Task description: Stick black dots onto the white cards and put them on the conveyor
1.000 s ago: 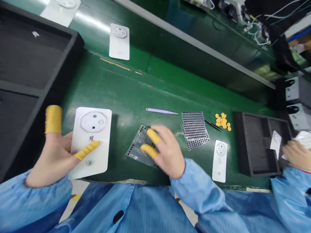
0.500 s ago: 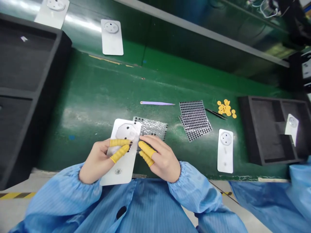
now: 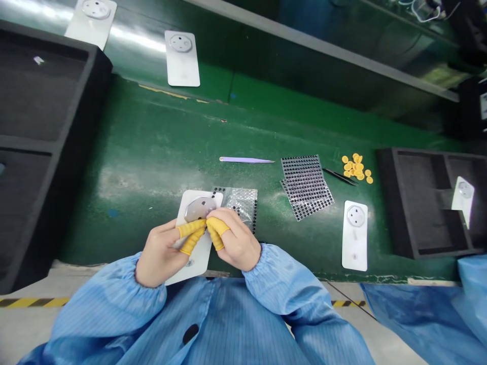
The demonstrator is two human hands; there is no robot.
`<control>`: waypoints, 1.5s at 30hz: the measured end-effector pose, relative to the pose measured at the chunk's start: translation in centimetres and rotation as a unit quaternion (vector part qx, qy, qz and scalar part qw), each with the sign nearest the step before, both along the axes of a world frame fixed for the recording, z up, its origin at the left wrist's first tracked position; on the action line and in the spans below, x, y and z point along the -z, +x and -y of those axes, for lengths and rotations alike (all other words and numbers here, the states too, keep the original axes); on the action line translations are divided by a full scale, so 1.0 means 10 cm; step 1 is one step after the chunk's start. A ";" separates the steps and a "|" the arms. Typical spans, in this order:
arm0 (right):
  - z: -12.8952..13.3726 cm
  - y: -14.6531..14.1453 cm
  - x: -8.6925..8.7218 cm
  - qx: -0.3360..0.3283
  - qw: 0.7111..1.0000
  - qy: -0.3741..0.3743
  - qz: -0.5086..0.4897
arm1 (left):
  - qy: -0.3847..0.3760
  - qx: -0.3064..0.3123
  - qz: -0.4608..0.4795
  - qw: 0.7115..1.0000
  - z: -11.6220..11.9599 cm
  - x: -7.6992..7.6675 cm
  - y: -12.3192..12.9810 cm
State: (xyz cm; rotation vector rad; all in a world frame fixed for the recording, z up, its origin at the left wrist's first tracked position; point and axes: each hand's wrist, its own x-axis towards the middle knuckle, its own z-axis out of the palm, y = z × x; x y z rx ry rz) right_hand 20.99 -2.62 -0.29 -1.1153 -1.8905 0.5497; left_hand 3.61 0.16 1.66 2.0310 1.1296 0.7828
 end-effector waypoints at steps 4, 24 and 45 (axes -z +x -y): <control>-0.06 -0.05 0.04 0.022 0.995 -0.075 -0.054 | -0.023 0.014 -0.003 1.000 -0.06 0.10 -0.04; -0.21 -0.13 -0.45 0.058 0.997 0.029 0.033 | -0.213 -0.089 0.145 0.962 0.06 -0.38 -0.23; -0.19 -0.14 -0.60 -0.067 0.978 0.086 0.180 | -0.155 -0.070 0.070 0.983 0.15 -0.48 -0.11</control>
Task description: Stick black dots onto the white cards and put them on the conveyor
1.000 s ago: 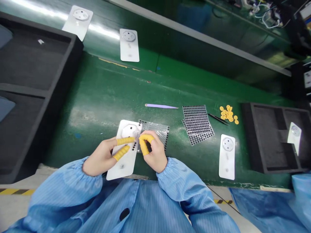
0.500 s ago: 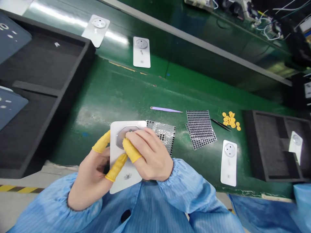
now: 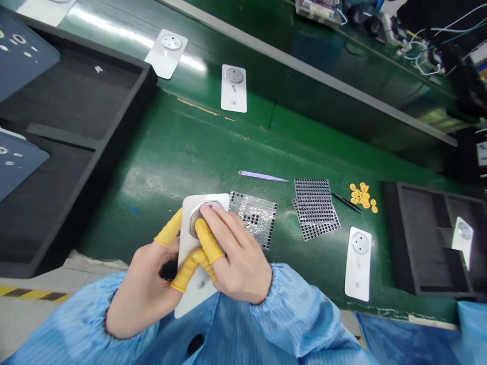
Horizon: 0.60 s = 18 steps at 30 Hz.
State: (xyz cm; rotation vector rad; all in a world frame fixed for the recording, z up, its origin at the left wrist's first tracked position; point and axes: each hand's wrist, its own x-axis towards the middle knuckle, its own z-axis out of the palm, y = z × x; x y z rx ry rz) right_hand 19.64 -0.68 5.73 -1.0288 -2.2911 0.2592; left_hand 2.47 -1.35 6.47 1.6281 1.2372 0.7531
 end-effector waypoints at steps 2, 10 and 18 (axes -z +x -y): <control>0.01 -0.01 0.05 -0.015 1.000 -0.016 -0.014 | -0.014 -0.012 0.004 1.000 0.00 0.04 0.01; 0.01 0.09 0.09 0.072 0.962 -0.106 -0.241 | -0.228 0.009 0.251 0.941 -0.06 0.07 0.07; 0.04 -0.05 0.08 0.225 0.819 -0.242 -0.470 | -0.230 -0.010 0.322 0.918 -0.14 -0.03 0.14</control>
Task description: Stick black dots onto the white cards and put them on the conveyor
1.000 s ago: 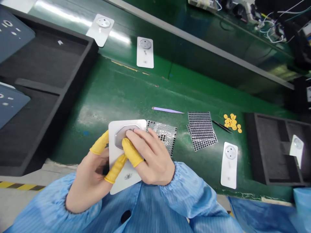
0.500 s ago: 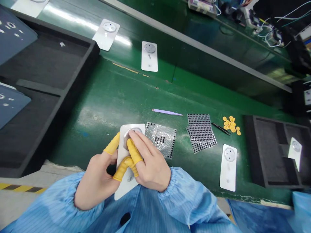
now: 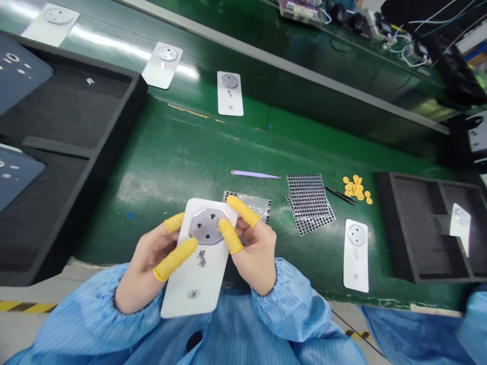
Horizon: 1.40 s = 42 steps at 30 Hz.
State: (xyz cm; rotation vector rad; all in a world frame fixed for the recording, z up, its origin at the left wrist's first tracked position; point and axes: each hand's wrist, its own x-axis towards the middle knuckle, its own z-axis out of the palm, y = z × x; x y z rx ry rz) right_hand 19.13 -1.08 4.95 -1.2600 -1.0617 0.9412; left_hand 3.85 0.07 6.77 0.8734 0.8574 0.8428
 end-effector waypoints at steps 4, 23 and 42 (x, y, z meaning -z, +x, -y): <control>0.03 -0.03 -0.02 0.015 1.000 0.000 -0.027 | 0.002 -0.030 -0.045 0.999 -0.06 -0.01 0.02; -0.80 0.77 0.29 -0.119 0.866 0.109 0.474 | -0.007 0.070 -0.232 0.970 -0.67 0.31 -0.29; -0.84 0.20 0.41 -0.402 0.741 0.121 0.524 | 0.499 0.005 -0.507 0.703 -0.30 0.79 -0.52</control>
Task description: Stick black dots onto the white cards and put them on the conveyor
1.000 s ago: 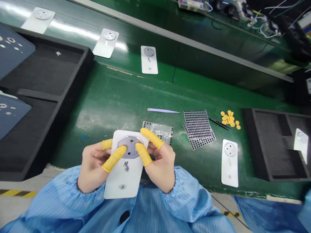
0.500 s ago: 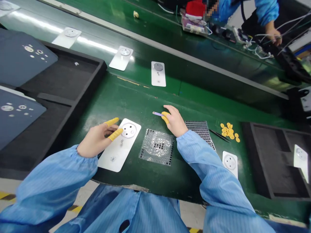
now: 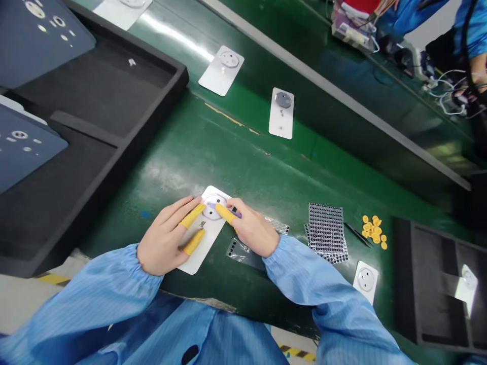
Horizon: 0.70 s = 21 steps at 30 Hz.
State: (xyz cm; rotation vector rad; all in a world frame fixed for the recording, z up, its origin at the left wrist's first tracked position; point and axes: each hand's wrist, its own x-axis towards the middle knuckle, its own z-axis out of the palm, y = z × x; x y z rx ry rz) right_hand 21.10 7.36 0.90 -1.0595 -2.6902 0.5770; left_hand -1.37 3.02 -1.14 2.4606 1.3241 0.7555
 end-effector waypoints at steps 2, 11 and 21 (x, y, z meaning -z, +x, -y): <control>0.00 -0.01 0.00 -0.004 1.000 0.004 0.016 | -0.003 -0.002 -0.001 1.000 0.00 -0.01 0.00; 0.01 -0.05 -0.08 0.045 0.996 -0.061 0.056 | -0.023 -0.023 -0.027 0.999 0.01 -0.01 0.03; 0.01 0.01 0.01 0.063 0.996 -0.058 -0.011 | -0.027 -0.020 -0.045 0.998 0.00 -0.05 0.05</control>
